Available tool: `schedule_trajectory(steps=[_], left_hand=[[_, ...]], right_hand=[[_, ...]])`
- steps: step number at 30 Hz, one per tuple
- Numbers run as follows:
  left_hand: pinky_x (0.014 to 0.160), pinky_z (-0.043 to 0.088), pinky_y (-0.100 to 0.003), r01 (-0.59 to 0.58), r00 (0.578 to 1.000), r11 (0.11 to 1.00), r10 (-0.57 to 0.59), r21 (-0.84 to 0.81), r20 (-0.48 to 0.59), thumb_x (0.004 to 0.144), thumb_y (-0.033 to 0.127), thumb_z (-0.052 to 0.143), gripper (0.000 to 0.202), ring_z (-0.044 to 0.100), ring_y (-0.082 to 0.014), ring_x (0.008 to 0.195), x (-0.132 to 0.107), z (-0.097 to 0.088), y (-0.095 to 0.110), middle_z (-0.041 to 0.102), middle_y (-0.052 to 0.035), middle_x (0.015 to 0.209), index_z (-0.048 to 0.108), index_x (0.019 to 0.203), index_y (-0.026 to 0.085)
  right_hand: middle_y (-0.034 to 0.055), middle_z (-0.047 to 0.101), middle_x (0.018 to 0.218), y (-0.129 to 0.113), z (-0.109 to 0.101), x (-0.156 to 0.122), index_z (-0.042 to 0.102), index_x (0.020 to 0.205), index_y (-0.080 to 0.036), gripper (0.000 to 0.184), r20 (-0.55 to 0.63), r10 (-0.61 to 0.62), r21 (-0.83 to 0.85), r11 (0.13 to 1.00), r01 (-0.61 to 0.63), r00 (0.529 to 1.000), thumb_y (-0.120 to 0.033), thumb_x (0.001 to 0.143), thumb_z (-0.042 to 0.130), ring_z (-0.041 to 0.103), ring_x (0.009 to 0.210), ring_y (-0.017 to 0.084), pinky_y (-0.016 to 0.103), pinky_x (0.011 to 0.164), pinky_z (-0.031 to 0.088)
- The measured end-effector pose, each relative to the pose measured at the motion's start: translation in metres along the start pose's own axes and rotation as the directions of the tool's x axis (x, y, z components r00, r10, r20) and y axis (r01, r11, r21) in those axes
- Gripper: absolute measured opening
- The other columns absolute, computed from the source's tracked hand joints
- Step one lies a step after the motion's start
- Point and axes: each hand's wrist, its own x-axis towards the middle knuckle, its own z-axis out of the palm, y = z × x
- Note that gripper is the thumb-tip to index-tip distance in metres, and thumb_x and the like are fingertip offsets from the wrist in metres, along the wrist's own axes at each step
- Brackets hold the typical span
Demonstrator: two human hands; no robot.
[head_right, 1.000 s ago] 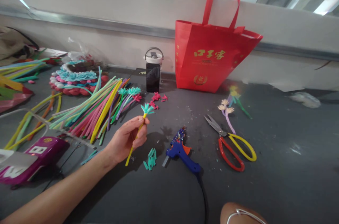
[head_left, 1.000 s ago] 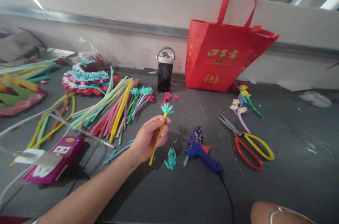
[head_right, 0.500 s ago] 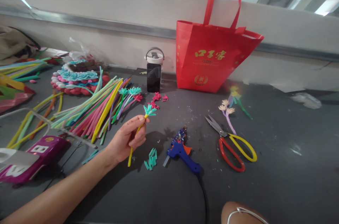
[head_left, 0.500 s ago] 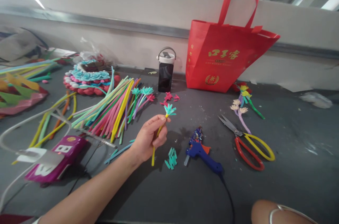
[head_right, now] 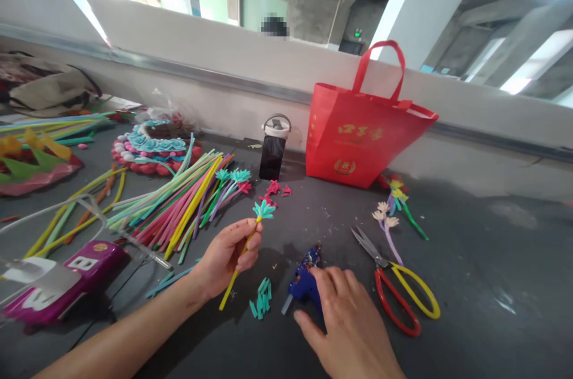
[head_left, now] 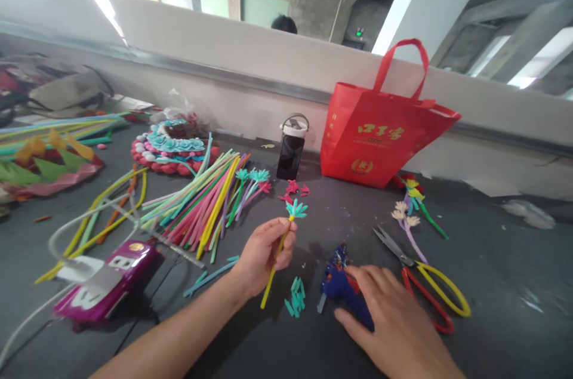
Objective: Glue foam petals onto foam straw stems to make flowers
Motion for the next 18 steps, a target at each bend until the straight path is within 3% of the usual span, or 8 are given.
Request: schedule_trajectory(steps=[3,6,13,16,18], left_hand=[[0.035,0.02,-0.019,0.021,0.999,1.0,-0.021,-0.01,0.032,0.087,0.029,0.054,0.015,0.035,-0.0041,0.035,-0.001,0.0,-0.002,0.047,0.0044,0.058,0.057,0.083,0.015],[0.036,0.02,-0.019,0.041,0.998,0.999,-0.04,-0.013,0.043,0.088,0.029,0.053,0.016,0.035,-0.0042,0.036,-0.001,-0.001,-0.003,0.047,0.0038,0.058,0.057,0.082,0.015],[0.039,0.016,-0.018,0.021,1.0,1.0,-0.021,-0.019,-0.001,0.086,0.031,0.055,0.017,0.021,-0.0012,0.037,0.0,-0.002,0.0,0.039,0.0072,0.054,0.057,0.081,0.014],[0.04,0.016,-0.018,0.027,1.0,0.999,-0.027,-0.021,-0.004,0.087,0.031,0.053,0.017,0.019,-0.0017,0.037,0.0,-0.002,0.001,0.038,0.0077,0.052,0.057,0.082,0.015],[0.04,0.016,-0.019,0.026,1.0,0.999,-0.027,-0.022,-0.002,0.087,0.03,0.052,0.016,0.019,-0.0019,0.037,-0.001,-0.002,0.002,0.038,0.0078,0.052,0.056,0.083,0.015]], right_hand=[[0.0085,0.066,0.092,0.014,0.038,-0.023,0.057,0.112,-0.019,0.036,0.096,0.117,-0.022,0.993,-0.115,0.989,-0.036,0.08,0.061,0.066,0.083,0.027,0.038,0.071,0.055],[0.0092,0.065,0.096,0.019,0.056,-0.035,0.055,0.115,-0.018,0.036,0.095,0.195,0.021,0.98,-0.197,0.976,-0.034,0.083,0.057,0.068,0.087,0.025,0.035,0.073,0.056],[0.0093,0.07,0.086,0.024,0.061,-0.04,0.063,0.104,-0.019,0.03,0.123,0.286,0.006,0.957,-0.288,0.95,-0.04,0.084,0.054,0.071,0.073,0.026,0.033,0.06,0.057],[0.0086,0.073,0.089,0.031,0.06,-0.046,0.064,0.104,-0.02,0.029,0.181,0.331,0.155,0.92,-0.359,0.926,-0.039,0.085,0.053,0.073,0.076,0.025,0.031,0.061,0.057],[0.0078,0.074,0.091,0.033,0.054,-0.049,0.064,0.103,-0.021,0.027,0.182,0.412,0.306,0.839,-0.45,0.893,-0.039,0.084,0.055,0.073,0.08,0.025,0.029,0.065,0.058]])
